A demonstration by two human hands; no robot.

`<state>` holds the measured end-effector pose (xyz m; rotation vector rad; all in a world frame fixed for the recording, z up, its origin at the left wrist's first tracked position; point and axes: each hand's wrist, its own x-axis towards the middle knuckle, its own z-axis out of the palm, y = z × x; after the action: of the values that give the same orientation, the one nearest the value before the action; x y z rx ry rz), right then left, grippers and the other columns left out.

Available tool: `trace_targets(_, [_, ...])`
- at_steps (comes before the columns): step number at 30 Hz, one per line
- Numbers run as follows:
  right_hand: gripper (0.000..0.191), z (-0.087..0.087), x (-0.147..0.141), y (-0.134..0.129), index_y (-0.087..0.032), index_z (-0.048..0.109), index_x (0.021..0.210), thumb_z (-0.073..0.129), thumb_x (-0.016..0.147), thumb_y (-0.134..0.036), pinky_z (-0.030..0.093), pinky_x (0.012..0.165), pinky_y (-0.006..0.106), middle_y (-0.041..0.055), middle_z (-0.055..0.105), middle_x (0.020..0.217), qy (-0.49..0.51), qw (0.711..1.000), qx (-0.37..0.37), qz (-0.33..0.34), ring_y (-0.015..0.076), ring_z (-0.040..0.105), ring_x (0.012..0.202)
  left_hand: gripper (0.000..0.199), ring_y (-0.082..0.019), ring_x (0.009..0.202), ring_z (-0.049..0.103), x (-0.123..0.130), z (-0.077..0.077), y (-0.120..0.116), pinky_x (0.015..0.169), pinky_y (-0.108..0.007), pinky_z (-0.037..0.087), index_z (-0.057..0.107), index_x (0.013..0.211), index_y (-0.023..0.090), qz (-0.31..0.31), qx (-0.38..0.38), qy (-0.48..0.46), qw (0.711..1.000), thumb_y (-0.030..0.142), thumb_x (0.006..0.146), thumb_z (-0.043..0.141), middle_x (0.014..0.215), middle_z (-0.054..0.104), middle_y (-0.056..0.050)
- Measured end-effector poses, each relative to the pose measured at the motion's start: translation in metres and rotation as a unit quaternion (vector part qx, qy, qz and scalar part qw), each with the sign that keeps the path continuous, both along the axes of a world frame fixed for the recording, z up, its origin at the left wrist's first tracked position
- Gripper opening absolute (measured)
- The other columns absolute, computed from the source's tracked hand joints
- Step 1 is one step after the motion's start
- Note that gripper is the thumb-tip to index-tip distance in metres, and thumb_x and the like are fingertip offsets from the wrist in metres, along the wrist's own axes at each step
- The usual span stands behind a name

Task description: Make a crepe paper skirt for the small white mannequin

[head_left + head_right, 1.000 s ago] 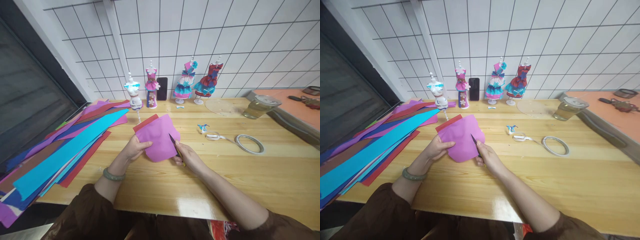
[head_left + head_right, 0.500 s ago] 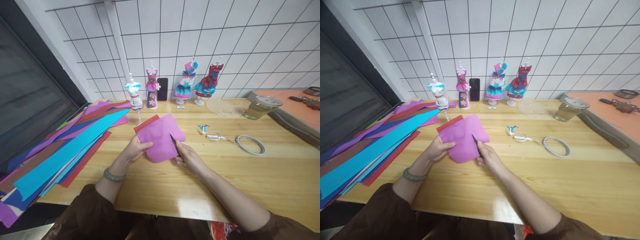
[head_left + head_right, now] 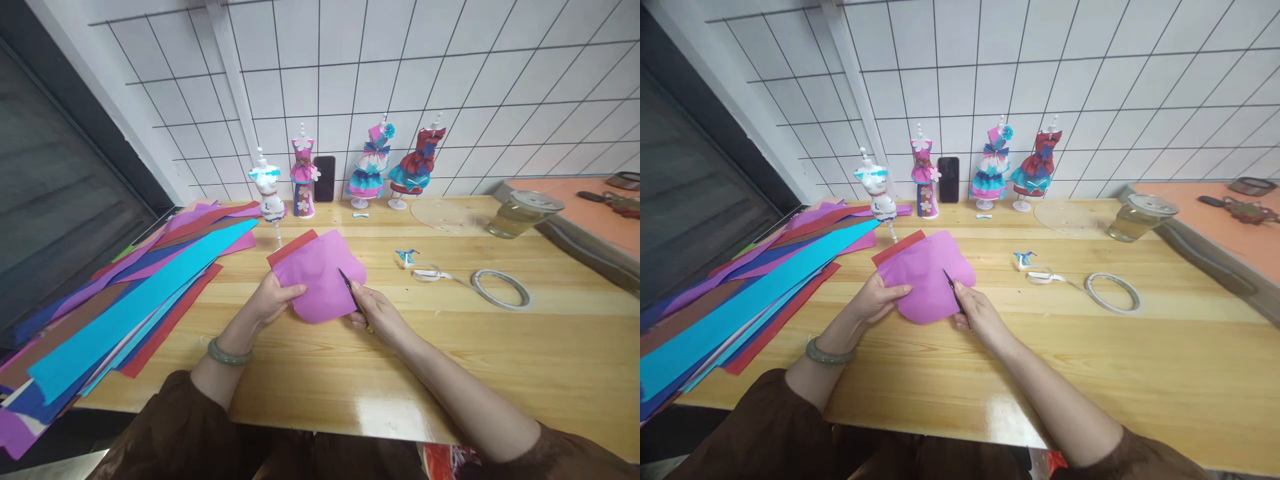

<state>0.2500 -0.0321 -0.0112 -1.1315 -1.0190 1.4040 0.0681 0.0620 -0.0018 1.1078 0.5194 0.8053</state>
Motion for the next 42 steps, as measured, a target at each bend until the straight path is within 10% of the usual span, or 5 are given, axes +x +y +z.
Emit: trace_targets(42, [0.048, 0.004, -0.001, -0.001, -0.017, 0.044, 0.056, 0.040, 0.082, -0.058, 0.021, 0.042, 0.022, -0.0045, 0.037, 0.047, 0.017, 1.000, -0.010, -0.012, 0.0072, 0.028, 0.042, 0.059, -0.027, 0.111, 0.052, 0.003, -0.010, -0.001, 0.093, -0.039, 0.042, 0.052, 0.118, 0.018, -0.015, 0.028, 0.012, 0.999, 0.016, 0.063, 0.072, 0.121, 0.057, -0.011])
